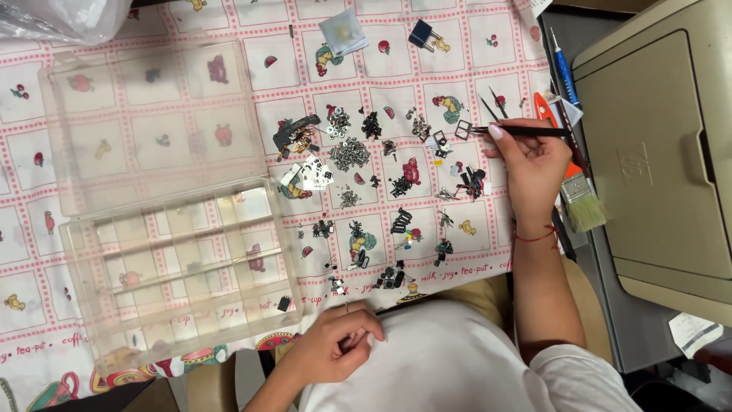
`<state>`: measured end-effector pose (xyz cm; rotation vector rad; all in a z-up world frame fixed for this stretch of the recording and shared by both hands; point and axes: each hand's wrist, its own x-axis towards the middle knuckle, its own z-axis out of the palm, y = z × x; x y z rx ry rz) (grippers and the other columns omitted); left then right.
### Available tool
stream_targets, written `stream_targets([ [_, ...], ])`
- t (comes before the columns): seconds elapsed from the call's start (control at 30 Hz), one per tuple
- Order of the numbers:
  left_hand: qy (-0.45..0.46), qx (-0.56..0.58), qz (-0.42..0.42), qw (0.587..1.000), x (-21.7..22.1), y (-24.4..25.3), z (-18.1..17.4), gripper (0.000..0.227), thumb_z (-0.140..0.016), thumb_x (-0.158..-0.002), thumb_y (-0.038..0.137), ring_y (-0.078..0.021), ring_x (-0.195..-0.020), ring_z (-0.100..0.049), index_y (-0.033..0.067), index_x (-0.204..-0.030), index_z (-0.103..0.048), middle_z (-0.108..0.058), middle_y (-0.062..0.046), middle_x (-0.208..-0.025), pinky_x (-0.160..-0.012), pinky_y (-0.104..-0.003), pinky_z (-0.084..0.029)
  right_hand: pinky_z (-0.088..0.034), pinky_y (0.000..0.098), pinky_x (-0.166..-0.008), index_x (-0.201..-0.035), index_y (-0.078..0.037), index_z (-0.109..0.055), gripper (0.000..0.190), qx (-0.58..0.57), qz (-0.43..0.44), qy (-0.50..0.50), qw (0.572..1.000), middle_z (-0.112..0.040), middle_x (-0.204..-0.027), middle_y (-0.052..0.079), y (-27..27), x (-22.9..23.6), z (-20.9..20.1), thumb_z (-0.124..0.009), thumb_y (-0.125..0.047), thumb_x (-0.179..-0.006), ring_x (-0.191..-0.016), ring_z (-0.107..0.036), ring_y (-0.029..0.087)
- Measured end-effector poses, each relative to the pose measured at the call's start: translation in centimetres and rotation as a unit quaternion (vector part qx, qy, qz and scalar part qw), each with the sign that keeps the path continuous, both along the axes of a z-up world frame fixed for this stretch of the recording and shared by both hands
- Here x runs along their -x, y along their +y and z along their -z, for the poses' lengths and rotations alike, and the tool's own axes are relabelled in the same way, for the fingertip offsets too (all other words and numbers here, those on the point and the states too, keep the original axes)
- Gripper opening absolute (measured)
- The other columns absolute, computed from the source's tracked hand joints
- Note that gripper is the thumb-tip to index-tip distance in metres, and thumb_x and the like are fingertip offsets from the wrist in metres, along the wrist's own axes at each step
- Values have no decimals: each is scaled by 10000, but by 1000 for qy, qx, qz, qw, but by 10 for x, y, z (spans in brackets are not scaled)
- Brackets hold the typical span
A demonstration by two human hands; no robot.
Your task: The person uses tweezers to pick up small metal parts from a patterned tablecloth and places them into compartments of a clear plastic organizer. The person repeatedly picks up and sorts the parts throughout the clip.
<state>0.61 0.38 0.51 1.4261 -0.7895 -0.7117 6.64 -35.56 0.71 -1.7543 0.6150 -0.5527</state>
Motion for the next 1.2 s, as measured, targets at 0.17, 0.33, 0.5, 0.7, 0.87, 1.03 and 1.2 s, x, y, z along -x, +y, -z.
stream_targets([
  [0.17, -3, -1, -1, 1000, 0, 0, 0, 231, -561, -858, -54, -108, -541, -419, 113, -957, -687, -512, 5, -752, -550, -253, -377, -690, 259, -652, -1031, 40, -693, 115, -47, -9, 0, 999, -740, -907, 174, 6, -3, -6, -741, -61, -1002, -851, -804, 246],
  [0.33, -7, -2, -2, 1000, -2, -1, -4, 232, -552, -856, -55, -116, -543, -419, 114, -947, -683, -503, 7, -733, -547, -257, -369, -607, 218, -569, -1041, 27, -717, 93, -30, -7, 4, 1000, -719, -811, 162, 2, -2, 6, -759, -44, -998, -691, -743, 196],
  [0.5, 14, 1, 1, 1000, 0, -1, -2, 240, -541, -859, -69, -114, -541, -404, 105, -953, -678, -537, -11, -786, -543, -248, -356, -467, 184, -465, -1011, 21, -742, 101, -11, -9, 8, 1000, -669, -689, 88, 1, 0, 8, -806, -50, -975, -523, -626, 120],
  [0.7, 9, -9, -2, 1000, 1, 0, 1, 246, -549, -857, -47, -105, -547, -428, 123, -957, -696, -533, -4, -791, -539, -241, -382, -440, 184, -438, -1028, 1, -740, 122, -11, 8, -15, 1000, -663, -710, 55, 4, 3, 3, -810, -84, -976, -497, -549, 74],
  [0.87, -15, -1, -10, 1000, 1, 1, -1, 282, -553, -840, -50, -124, -569, -453, 158, -982, -681, -504, 18, -760, -641, -259, -419, -402, 195, -451, -1005, 4, -708, 125, -4, 24, -72, 997, -665, -760, 80, 3, 4, 11, -819, -51, -986, -491, -525, 80],
  [1.03, -32, 18, -15, 999, 0, 0, 0, 237, -537, -876, -10, -177, -653, -524, 143, -1001, -668, -534, 3, -780, -686, -300, -455, -363, 215, -471, -1014, -14, -659, 158, -22, -8, -104, 994, -621, -765, 72, 22, 10, 4, -799, -89, -1013, -508, -478, 75],
  [1.2, -36, 43, -26, 998, 2, 2, 5, 231, -520, -873, 2, -229, -721, -595, 132, -1006, -656, -565, -10, -818, -757, -327, -502, -344, 247, -487, -1017, -31, -626, 158, -65, -50, -122, 989, -568, -726, 60, 66, 14, -8, -778, -73, -1002, -500, -426, 95],
])
